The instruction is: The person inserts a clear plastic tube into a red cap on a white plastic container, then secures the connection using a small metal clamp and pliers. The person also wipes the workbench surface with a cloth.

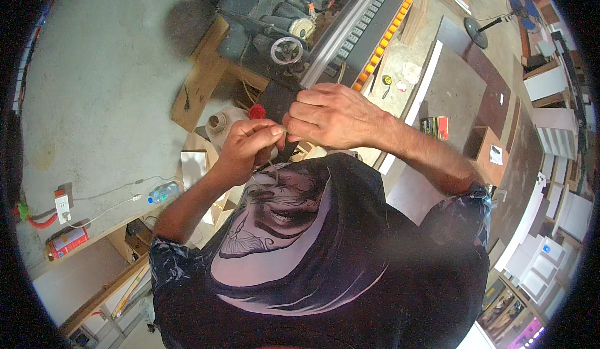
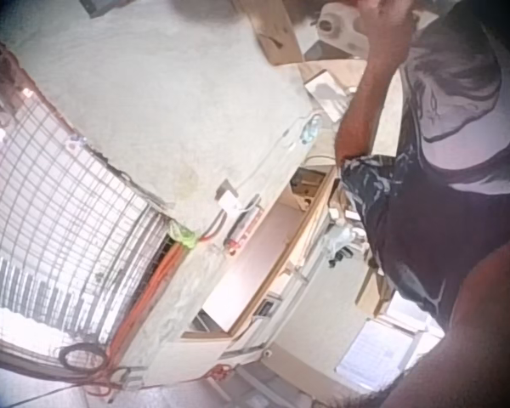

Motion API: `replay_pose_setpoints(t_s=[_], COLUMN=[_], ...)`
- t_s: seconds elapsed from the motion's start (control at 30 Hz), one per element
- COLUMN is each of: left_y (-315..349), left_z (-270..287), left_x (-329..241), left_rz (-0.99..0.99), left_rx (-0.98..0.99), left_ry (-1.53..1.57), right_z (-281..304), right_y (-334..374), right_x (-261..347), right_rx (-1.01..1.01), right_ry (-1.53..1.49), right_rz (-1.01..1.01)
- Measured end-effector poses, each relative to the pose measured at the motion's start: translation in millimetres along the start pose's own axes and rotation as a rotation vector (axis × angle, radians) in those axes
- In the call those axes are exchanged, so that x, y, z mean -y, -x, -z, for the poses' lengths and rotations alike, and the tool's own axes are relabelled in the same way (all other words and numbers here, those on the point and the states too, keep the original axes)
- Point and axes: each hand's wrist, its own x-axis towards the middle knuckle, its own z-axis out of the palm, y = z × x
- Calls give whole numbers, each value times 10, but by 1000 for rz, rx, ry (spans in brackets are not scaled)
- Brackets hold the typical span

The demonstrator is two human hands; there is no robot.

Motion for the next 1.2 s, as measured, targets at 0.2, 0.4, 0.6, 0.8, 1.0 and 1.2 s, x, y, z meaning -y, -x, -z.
replay_pose_setpoints(t_s=[0.2, 0.4, 0.6, 0.8, 1.0, 1.2], left_y=[86, 83, 332, 426, 666, 751], left_z=[421, 246, 238, 278, 200, 308], left_x=[121, -97, 10, 252, 430, 604], left_rz=[-185, -552, -603, -820, -739, -749], left_rx=[-221, -266, -382, -502, -691, -750], left_ry=[49, -140, -279, -211, 26, -60], right_z=[148, -244, -1390, -1967, -2217, -2314], right_y=[413, 985, 1307, 1538, 1834, 2048], right_x=[-366, -660, -662, -1006, -1161, -1293], right_rx=[-34, 300, 300, 212, 126, 126], right_ry=[-175, -40, 131, 293, 238, 198], right_rz=[-367, -653, -624, -726, -800, -762])
